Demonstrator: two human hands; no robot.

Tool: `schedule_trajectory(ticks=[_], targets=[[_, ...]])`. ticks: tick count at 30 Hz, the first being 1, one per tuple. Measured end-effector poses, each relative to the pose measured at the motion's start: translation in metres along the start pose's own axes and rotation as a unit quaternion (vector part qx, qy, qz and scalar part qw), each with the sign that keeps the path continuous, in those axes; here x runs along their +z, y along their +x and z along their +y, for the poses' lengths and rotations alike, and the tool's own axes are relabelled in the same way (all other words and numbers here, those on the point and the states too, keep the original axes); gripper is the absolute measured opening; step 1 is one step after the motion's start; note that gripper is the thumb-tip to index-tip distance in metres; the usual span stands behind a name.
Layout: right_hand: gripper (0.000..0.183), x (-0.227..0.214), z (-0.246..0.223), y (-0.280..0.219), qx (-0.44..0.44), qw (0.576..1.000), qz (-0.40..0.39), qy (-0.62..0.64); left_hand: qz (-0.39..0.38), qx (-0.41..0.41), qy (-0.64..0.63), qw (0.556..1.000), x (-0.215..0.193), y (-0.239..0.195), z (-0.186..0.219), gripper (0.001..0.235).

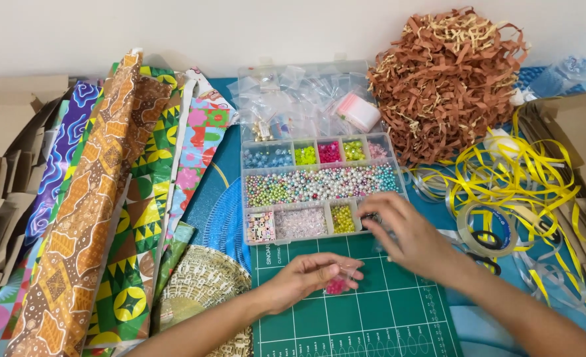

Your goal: Picking up small beads from an organizer and placing them into a small plastic bag.

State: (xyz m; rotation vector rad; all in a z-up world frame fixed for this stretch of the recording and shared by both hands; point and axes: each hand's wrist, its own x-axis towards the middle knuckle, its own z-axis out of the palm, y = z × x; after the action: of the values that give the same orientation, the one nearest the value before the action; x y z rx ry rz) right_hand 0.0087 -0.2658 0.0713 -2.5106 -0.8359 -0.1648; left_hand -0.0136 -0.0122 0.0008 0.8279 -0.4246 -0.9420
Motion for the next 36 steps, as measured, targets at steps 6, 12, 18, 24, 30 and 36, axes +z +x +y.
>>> schedule_trajectory(ticks=[6,12,18,24,30,36], targets=[[0.027,-0.001,0.035,0.114,0.13,0.982,-0.136,0.029,-0.025,-0.02,0.02,0.999,-0.003,0.001,0.003,0.038],[0.029,0.0,0.007,0.171,0.309,0.927,-0.213,-0.001,-0.018,-0.031,0.01,0.999,-0.008,-0.001,-0.003,0.041],[0.024,0.005,0.02,0.184,0.292,0.914,-0.278,-0.049,-0.022,-0.019,0.007,1.0,-0.007,0.0,-0.001,0.041],[0.021,0.026,0.045,0.187,0.225,0.934,-0.246,-0.132,-0.005,-0.005,-0.017,1.0,-0.013,0.0,-0.01,0.034],[0.016,0.04,0.051,0.169,0.153,0.967,-0.146,-0.138,0.009,-0.011,-0.022,1.0,-0.003,-0.001,0.002,0.039],[0.014,0.042,0.048,0.162,0.156,0.969,-0.138,-0.135,0.027,-0.02,-0.042,0.999,-0.002,-0.001,0.003,0.046]])
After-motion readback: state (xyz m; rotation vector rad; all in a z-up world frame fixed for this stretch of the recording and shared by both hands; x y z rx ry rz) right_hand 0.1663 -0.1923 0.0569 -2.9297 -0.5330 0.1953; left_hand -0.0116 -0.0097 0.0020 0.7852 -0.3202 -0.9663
